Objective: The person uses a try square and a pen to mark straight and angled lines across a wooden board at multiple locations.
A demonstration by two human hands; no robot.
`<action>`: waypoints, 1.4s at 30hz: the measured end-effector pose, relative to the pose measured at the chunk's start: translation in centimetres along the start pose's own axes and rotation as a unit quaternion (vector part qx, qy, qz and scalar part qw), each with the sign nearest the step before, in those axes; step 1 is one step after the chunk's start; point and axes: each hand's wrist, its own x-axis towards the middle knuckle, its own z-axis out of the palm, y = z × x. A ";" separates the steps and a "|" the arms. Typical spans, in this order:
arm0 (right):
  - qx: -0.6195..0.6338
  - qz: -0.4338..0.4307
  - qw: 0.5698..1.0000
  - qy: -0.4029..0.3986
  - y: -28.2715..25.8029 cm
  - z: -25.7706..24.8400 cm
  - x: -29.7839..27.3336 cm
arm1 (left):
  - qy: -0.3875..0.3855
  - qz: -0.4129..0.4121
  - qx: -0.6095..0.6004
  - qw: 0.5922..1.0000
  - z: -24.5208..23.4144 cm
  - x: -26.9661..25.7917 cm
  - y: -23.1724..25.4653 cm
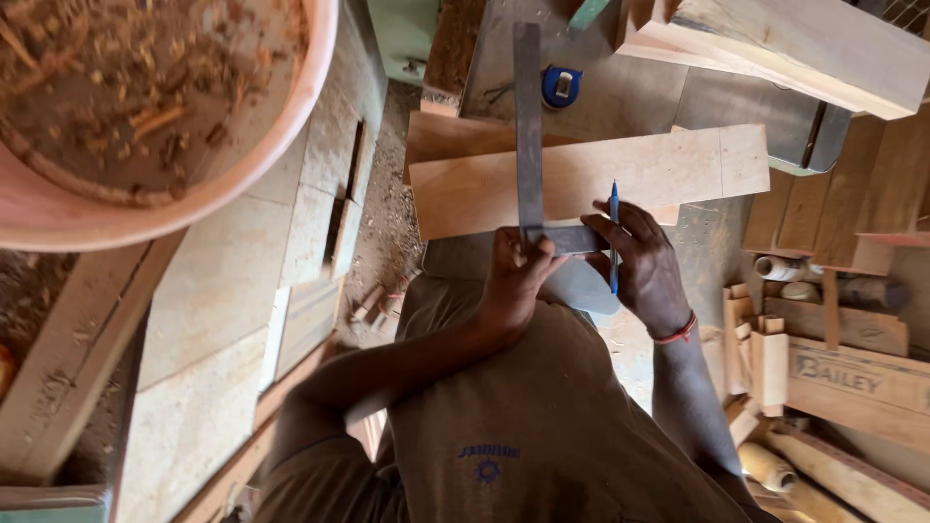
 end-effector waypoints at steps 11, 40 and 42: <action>-0.022 -0.062 0.998 0.017 4.3 6.2 -0.2 | 0.109 -0.100 0.038 0.988 -4.7 1.6 -1.2; 0.079 -0.017 0.995 0.066 3.4 7.9 0.7 | 0.028 -0.161 -0.064 0.984 -5.7 5.6 -2.0; 0.158 0.012 0.986 0.050 3.0 6.7 1.0 | 0.046 -0.159 -0.053 0.985 -5.7 5.8 -2.2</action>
